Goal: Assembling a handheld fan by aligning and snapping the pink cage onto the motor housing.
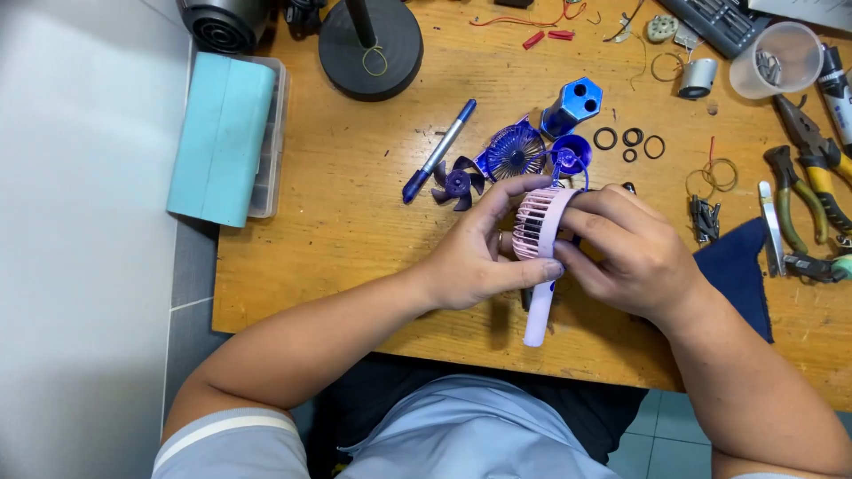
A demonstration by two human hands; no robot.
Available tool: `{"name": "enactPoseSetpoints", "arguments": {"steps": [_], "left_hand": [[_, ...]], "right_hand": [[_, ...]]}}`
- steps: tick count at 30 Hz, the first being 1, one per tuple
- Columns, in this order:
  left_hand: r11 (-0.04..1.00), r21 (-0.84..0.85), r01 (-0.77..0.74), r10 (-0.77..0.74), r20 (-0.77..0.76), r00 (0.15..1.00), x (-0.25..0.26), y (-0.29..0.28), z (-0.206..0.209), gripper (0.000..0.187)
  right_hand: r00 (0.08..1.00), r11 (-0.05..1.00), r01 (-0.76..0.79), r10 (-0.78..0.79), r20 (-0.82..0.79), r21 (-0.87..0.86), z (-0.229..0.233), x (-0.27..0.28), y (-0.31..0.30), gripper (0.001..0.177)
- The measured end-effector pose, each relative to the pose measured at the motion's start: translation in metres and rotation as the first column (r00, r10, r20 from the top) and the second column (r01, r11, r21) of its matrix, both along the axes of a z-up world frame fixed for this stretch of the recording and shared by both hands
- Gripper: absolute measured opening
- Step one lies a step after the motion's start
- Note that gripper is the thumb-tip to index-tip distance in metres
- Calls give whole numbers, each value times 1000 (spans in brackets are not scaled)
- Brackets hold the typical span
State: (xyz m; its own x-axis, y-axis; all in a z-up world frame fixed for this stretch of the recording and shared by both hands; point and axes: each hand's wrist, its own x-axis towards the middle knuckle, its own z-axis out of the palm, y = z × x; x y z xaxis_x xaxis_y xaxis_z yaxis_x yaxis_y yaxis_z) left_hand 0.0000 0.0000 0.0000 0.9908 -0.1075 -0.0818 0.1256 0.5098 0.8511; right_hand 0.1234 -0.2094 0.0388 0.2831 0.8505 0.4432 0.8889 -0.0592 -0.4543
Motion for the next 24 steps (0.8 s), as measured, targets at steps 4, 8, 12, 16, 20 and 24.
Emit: {"name": "enactPoseSetpoints", "arguments": {"steps": [4,8,12,16,20,24], "left_hand": [[999,47,1,-1,-3,1000,1,3,2,89],[999,33,-15,15,-13,1000,2,2,-2,88],[996,-48,-77,78,6,997,3,-8,-29,96],[996,-48,-81,81,1,997,2,-7,-21,96],[996,-51,-79,79,3,997,2,-6,-20,96],[995,-53,-86,86,7,996,4,-10,-30,96]], "right_hand": [[1000,1000,-6,6,-15,7,1,1,-1,29],[998,1000,25,-24,-50,5,-4,2,-4,36],[994,989,90,-80,-80,117,-16,-1,6,19],[992,986,109,-100,-77,128,-14,-3,7,14],[991,986,109,-97,-94,129,-16,-4,6,16],[988,990,104,-91,-127,100,-16,-1,4,20]]}}
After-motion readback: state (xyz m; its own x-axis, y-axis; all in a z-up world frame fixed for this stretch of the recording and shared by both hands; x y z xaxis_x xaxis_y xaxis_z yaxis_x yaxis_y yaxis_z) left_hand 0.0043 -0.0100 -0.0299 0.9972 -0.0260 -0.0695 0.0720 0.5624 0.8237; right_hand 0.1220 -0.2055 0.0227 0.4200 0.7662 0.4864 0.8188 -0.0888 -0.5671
